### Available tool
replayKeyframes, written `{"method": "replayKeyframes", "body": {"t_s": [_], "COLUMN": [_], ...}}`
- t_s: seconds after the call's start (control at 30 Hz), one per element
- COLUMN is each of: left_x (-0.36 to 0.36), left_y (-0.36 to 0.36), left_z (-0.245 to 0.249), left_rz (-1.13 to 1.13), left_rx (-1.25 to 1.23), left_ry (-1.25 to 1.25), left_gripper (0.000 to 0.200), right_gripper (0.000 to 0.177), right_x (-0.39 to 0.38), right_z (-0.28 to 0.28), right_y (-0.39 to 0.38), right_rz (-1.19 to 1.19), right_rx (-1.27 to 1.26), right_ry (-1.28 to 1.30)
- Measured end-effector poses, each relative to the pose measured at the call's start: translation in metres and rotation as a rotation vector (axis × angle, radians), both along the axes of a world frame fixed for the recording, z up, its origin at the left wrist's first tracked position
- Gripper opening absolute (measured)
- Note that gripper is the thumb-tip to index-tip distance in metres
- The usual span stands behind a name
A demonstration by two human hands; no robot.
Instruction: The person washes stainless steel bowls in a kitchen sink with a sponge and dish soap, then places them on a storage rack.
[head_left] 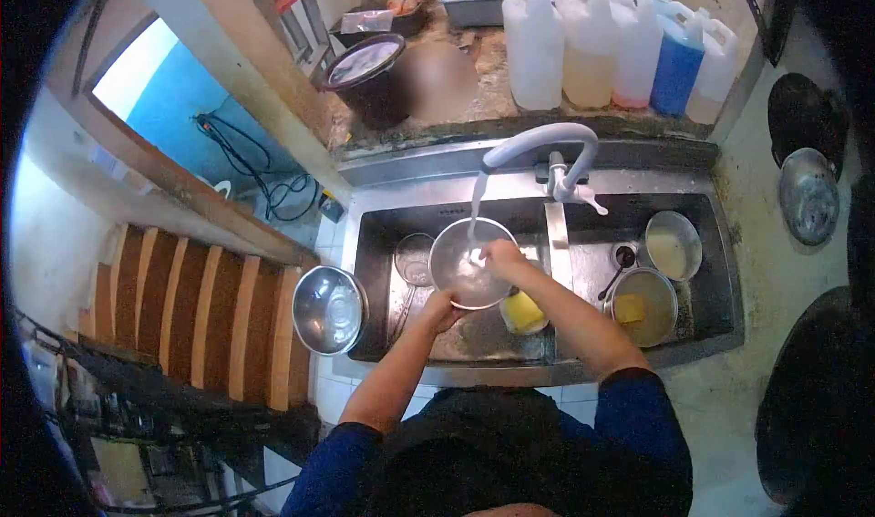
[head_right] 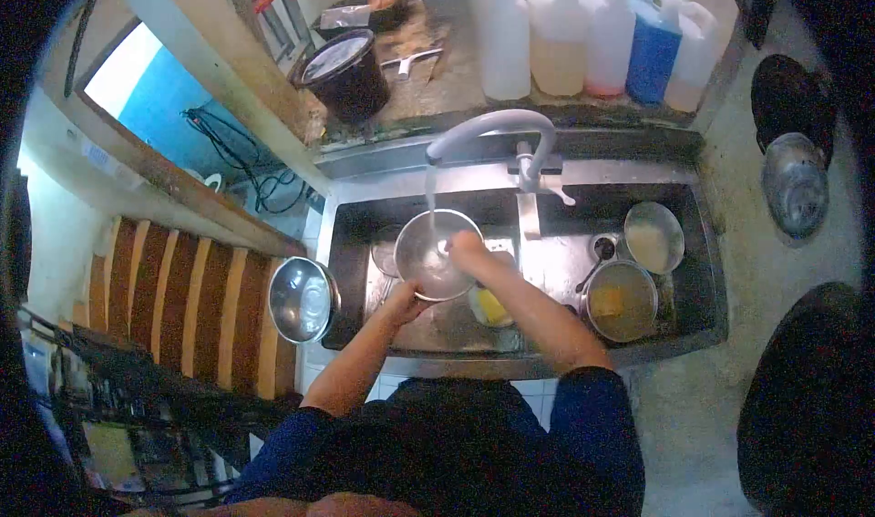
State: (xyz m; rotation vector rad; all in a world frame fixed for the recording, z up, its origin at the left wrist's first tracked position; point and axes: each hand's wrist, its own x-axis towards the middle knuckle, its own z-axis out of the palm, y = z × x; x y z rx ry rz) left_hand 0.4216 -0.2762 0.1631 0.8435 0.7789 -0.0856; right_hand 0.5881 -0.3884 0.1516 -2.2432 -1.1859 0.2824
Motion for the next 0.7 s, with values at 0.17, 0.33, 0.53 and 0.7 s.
{"method": "replayKeyframes", "body": {"t_s": [0.17, 0.33, 0.53, 0.7], "left_x": [0.010, -0.014, -0.017, -0.024], "left_y": [0.002, 0.019, 0.005, 0.009], "left_z": [-0.044, -0.032, -0.013, -0.038], "left_rz": [-0.025, -0.236, -0.213, -0.182], "left_rx": [-0.302, -0.090, -0.031, -0.181], "left_ry": [-0.020, -0.263, -0.188, -0.246], "left_gripper": [0.032, 0.033, 0.037, 0.036], "right_gripper": [0.019, 0.018, 0.019, 0.018], "right_x": [-0.015, -0.032, -0.051, -0.047], "right_z": [-0.029, -0.030, 0.016, 0.029], "right_y": [0.070, 0.070, 0.060, 0.022], "right_rz": [-0.109, 0.784, 0.302, 0.382], "right_rx": [0.229, 0.020, 0.260, -0.198], "right_ry": [0.463, 0.500, 0.700, -0.002]}}
